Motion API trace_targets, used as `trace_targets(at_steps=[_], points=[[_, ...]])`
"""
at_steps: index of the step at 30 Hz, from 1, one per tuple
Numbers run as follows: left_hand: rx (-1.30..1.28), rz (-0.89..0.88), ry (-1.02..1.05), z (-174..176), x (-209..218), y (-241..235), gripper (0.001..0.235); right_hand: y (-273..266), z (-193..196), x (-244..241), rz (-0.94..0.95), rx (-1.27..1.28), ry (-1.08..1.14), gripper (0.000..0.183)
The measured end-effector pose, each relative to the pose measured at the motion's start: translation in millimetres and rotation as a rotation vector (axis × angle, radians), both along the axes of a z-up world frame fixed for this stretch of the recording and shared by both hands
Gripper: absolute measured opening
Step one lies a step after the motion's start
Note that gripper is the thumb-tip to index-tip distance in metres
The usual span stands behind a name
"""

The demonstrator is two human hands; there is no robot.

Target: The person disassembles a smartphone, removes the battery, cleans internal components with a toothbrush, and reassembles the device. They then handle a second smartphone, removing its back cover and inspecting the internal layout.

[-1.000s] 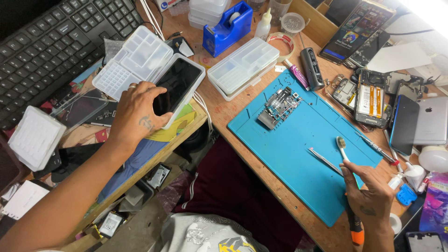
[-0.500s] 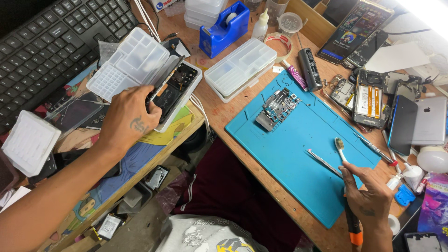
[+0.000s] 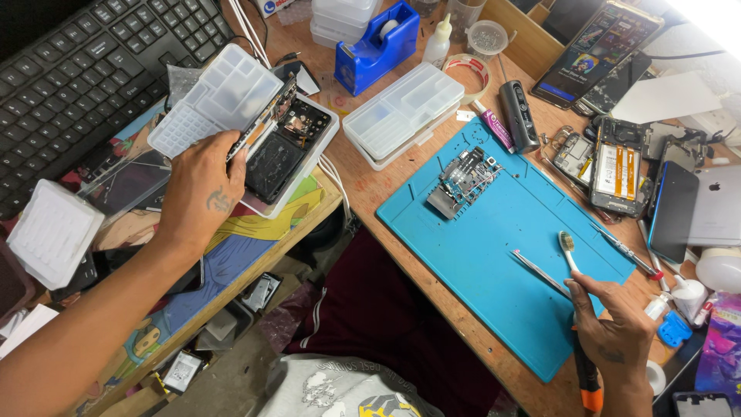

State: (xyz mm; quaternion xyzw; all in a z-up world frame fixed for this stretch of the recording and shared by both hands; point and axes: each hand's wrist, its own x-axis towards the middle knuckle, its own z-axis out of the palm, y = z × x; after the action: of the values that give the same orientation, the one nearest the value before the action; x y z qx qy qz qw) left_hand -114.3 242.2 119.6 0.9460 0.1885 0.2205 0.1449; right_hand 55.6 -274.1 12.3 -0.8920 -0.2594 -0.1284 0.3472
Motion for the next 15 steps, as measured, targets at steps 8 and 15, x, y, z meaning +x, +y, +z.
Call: trace_targets(at_steps=[8,15], points=[[0.025,0.034,-0.106,-5.6,1.7,3.0,0.014,1.9,1.5,-2.7,0.008,0.012,-0.006,0.018],[0.074,0.027,-0.184,-4.4,-1.4,3.4,0.013,4.3,3.1,-3.3,0.019,-0.014,-0.033,0.019]])
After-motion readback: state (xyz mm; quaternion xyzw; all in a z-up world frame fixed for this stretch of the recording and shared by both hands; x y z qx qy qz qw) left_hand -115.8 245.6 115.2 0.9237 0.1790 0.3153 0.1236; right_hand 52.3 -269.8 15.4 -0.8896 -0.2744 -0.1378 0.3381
